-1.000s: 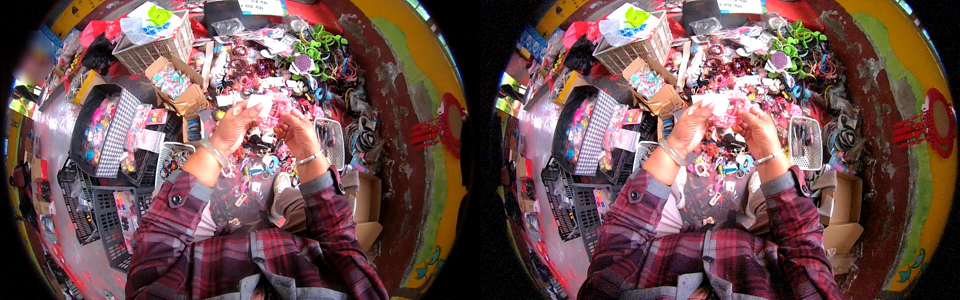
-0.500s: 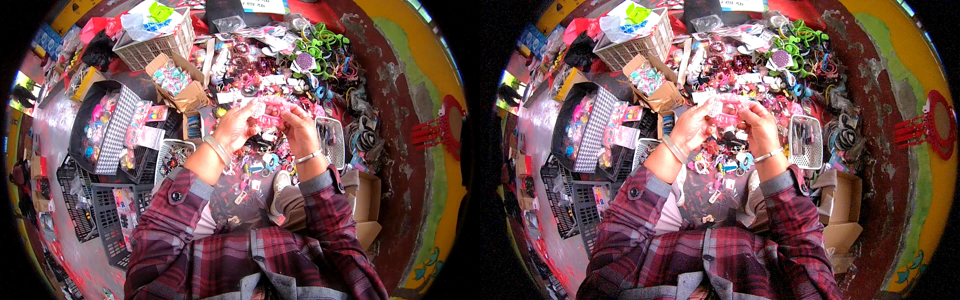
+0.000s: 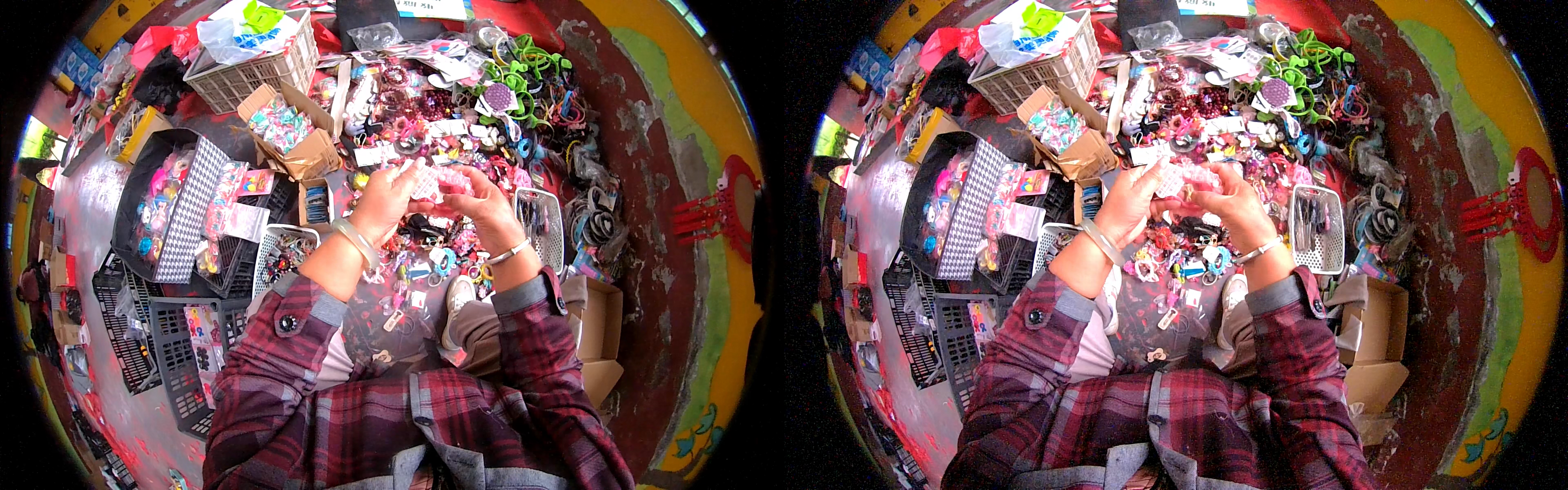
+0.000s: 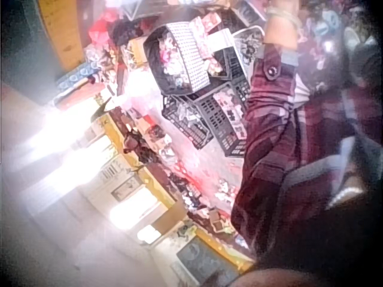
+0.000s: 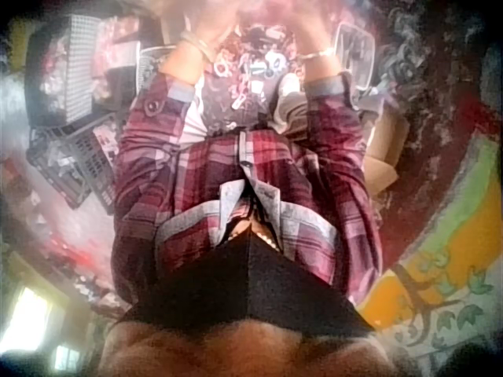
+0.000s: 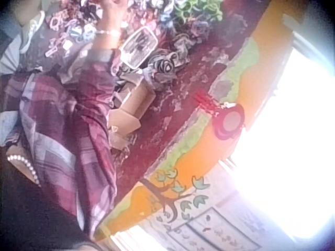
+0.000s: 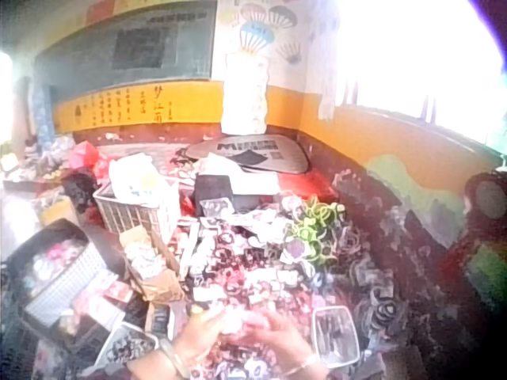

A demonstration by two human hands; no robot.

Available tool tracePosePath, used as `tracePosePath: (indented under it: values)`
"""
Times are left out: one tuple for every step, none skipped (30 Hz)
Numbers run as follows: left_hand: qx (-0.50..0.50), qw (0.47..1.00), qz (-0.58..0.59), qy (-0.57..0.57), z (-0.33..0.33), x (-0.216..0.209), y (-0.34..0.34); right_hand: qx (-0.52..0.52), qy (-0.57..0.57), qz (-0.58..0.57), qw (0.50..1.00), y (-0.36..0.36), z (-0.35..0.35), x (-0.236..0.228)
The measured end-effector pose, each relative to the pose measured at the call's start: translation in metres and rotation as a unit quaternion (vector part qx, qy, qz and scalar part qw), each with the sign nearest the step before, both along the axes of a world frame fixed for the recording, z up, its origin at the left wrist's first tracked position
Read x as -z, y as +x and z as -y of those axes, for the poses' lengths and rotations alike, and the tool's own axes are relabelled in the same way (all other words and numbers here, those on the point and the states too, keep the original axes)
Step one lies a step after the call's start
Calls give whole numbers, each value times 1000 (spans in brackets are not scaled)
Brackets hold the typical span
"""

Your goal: The person sits on the floor and sorts through a large pile of hair accessories, picking up items like hair clips and scrunchies, placing them into small plastic bags, and organizing them into baskets and boxes.

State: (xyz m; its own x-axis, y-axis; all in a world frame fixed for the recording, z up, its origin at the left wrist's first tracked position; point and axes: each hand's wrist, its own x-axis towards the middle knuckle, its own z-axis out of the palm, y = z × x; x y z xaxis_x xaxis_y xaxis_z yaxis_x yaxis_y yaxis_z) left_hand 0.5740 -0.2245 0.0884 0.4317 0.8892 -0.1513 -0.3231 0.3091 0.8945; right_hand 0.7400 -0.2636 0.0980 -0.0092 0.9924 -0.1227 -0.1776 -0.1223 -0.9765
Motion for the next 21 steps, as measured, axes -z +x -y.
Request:
tracePosePath:
  values:
    - [-1, 995, -55, 77, -3, 6, 0, -14, 21, 4, 1000, -2, 1, -5]
    - [-2, 982, -110, 154, -5, 11, 0, -29, 22, 2, 999, -3, 1, -7]
    - [-13, 956, -179, 233, -3, 16, 0, -45, 24, 1, 999, -3, 2, -8]
    - [-6, 954, -167, 249, -2, 21, 4, -59, 25, 0, 998, -4, 2, -8]
    - [43, 967, -154, 199, -1, 26, 5, -89, 20, 28, 995, -2, 1, -4]
    - [92, 975, -141, 147, -1, 30, 6, -86, -11, 27, 996, -3, 2, 4]
    - [105, 986, -93, 86, 0, 26, 5, -55, -5, 56, 997, -5, 3, 6]
    - [116, 992, -45, 26, 3, 14, 3, -26, 3, 85, 996, -6, 3, 7]
    - [125, 991, 3, -35, 4, 9, 1, 1, 9, 58, 998, -4, 3, 7]
    - [143, 990, 4, -5, 3, 9, 0, 27, 16, 33, 999, -1, 2, 6]
    - [161, 987, 4, 26, 2, 10, -2, 54, 23, 7, 998, 1, 1, 5]
    - [179, 982, 4, 56, 1, 11, -2, 68, 9, -13, 998, 2, 1, 6]
    - [172, 984, 15, 37, 0, 16, 0, 83, -5, -34, 996, 3, 1, 8]
    - [162, 985, -6, 57, -1, 19, 1, 99, -20, -55, 993, 3, 0, 11]
    - [152, 985, -27, 77, -1, 21, 1, 116, -13, -57, 992, 2, -2, 18]
    - [141, 984, -48, 95, -1, 20, 1, 106, -9, -40, 994, 1, -2, 15]
    - [140, 984, -49, 94, -1, 19, 0, 96, -4, -24, 995, 1, -2, 11]
    - [139, 985, -50, 93, -1, 16, -1, 85, 0, -7, 996, 0, -2, 4]
    - [137, 985, -50, 92, -1, 13, -1, 69, 22, -47, 996, -12, 2, -14]
    - [153, 982, -64, 95, -1, 13, -2, 40, 22, -24, 999, -10, 4, -12]
    - [169, 978, -78, 98, -1, 13, -4, 12, 21, -2, 1000, -6, 4, -8]
